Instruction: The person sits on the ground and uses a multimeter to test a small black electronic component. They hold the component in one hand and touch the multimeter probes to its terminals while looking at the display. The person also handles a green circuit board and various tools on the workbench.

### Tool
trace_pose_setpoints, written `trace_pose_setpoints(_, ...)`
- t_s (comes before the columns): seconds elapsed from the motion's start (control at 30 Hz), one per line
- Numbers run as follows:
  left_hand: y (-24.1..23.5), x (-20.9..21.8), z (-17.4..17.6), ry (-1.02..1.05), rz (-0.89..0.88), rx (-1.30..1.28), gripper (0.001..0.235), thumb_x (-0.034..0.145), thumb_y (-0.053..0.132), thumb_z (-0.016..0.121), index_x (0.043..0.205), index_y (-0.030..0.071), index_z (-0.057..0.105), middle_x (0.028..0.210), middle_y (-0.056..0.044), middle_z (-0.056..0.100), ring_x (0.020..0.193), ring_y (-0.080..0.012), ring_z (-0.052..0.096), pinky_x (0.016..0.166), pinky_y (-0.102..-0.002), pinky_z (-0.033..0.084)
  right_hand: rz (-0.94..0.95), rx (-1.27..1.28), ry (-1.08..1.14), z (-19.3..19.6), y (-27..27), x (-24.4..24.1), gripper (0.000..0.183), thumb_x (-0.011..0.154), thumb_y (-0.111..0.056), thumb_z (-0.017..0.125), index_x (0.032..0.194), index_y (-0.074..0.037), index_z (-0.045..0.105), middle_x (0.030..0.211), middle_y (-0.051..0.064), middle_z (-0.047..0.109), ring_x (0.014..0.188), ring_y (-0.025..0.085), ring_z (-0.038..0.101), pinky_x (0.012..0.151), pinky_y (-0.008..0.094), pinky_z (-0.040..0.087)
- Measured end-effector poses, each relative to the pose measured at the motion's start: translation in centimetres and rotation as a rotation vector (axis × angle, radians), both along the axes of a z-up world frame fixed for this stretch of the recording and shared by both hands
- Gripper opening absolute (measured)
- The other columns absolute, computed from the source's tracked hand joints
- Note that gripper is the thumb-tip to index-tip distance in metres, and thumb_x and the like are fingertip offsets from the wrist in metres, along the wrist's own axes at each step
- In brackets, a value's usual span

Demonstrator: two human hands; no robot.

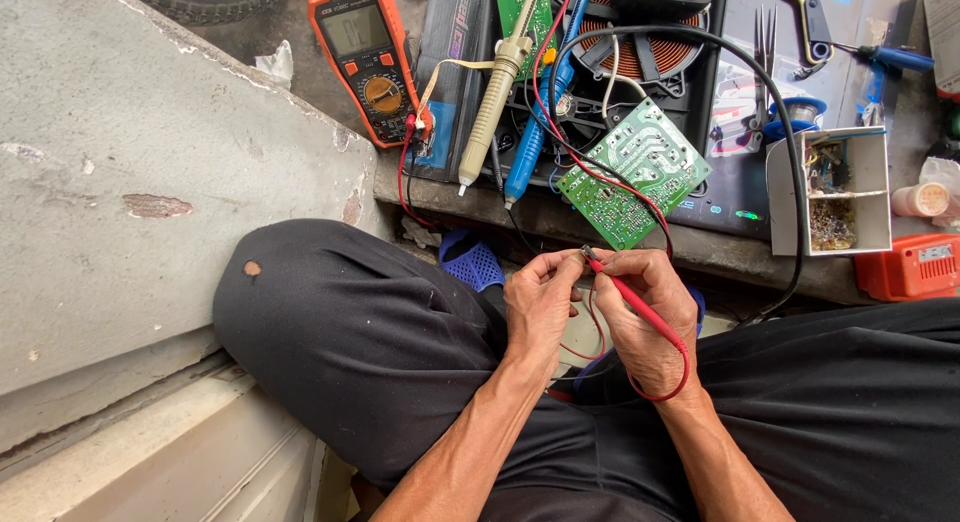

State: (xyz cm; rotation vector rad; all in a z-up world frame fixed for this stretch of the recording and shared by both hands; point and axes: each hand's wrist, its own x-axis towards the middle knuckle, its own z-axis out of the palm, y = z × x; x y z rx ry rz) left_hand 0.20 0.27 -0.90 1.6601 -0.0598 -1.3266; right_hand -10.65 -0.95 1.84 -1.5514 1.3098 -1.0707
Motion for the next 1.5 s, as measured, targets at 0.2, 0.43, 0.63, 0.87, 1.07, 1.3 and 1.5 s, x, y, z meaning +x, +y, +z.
trace_pose_setpoints(0.2, -0.08, -0.13, 0.19, -0.014, 0.001, -0.006, 0.019, 0.084, 0.019, 0.084, 0.098, 0.009, 0.090, 0.080, -0.010, 0.083, 0.060, -0.0089, 0.067, 0.050, -0.020, 0.057, -0.001, 0.005, 0.000, 0.39, -0.02, 0.00, 0.011, 0.095, 0.014, 0.077, 0.099, 0.006, 0.072, 0.098, 0.023, 0.072, 0.114, 0.043, 0.080, 0.095, 0.049, 0.067)
trace_pose_setpoints(0.43, 0.00, -0.12, 0.07, -0.019, -0.002, -0.002, 0.021, 0.084, 0.021, 0.084, 0.100, 0.010, 0.091, 0.082, -0.010, 0.084, 0.061, -0.0091, 0.068, 0.050, -0.021, 0.058, 0.000, -0.006, 0.004, 0.47, 0.09, 0.17, 0.011, 0.095, 0.014, 0.078, 0.099, 0.005, 0.072, 0.098, 0.022, 0.072, 0.113, 0.041, 0.080, 0.095, 0.048, 0.067)
trace_pose_setpoints(0.63, -0.09, -0.01, 0.49, -0.008, -0.007, -0.005, 0.020, 0.085, 0.022, 0.084, 0.101, 0.010, 0.091, 0.084, -0.010, 0.084, 0.062, -0.0082, 0.067, 0.051, -0.020, 0.057, -0.012, -0.004, -0.028, -0.05, 0.24, 0.03, 0.011, 0.096, 0.014, 0.077, 0.102, 0.006, 0.071, 0.101, 0.022, 0.071, 0.116, 0.041, 0.080, 0.097, 0.048, 0.066)
trace_pose_setpoints(0.87, -0.08, 0.22, 0.76, 0.002, -0.008, -0.008, 0.021, 0.085, 0.021, 0.084, 0.101, 0.010, 0.090, 0.084, -0.011, 0.084, 0.062, -0.0082, 0.066, 0.050, -0.020, 0.056, -0.015, -0.014, -0.034, 0.06, 0.32, 0.32, 0.011, 0.098, 0.014, 0.077, 0.103, 0.006, 0.070, 0.101, 0.022, 0.072, 0.116, 0.041, 0.080, 0.096, 0.047, 0.066)
trace_pose_setpoints(1.07, -0.05, 0.19, 0.85, -0.010, -0.013, -0.003, 0.019, 0.085, 0.022, 0.084, 0.099, 0.012, 0.090, 0.084, -0.009, 0.085, 0.062, -0.0078, 0.066, 0.051, -0.020, 0.056, -0.015, 0.002, -0.038, 0.10, 0.30, 0.18, 0.011, 0.097, 0.014, 0.077, 0.101, 0.006, 0.070, 0.101, 0.022, 0.071, 0.117, 0.042, 0.080, 0.097, 0.048, 0.066)
trace_pose_setpoints(1.3, 0.11, 0.13, 0.64, -0.015, -0.013, -0.007, 0.018, 0.085, 0.022, 0.084, 0.099, 0.012, 0.090, 0.083, -0.009, 0.084, 0.062, -0.0076, 0.066, 0.052, -0.020, 0.056, -0.018, 0.013, -0.030, 0.11, 0.42, 0.25, 0.011, 0.096, 0.013, 0.077, 0.101, 0.006, 0.071, 0.101, 0.022, 0.072, 0.116, 0.043, 0.080, 0.096, 0.049, 0.067)
trace_pose_setpoints(1.5, 0.04, 0.06, 0.43, -0.014, -0.007, -0.013, 0.019, 0.085, 0.022, 0.084, 0.100, 0.011, 0.090, 0.083, -0.009, 0.084, 0.062, -0.0077, 0.066, 0.052, -0.020, 0.056, -0.019, 0.013, -0.034, -0.03, 0.43, 0.20, 0.011, 0.096, 0.013, 0.078, 0.101, 0.006, 0.071, 0.099, 0.022, 0.072, 0.115, 0.041, 0.080, 0.096, 0.048, 0.066)
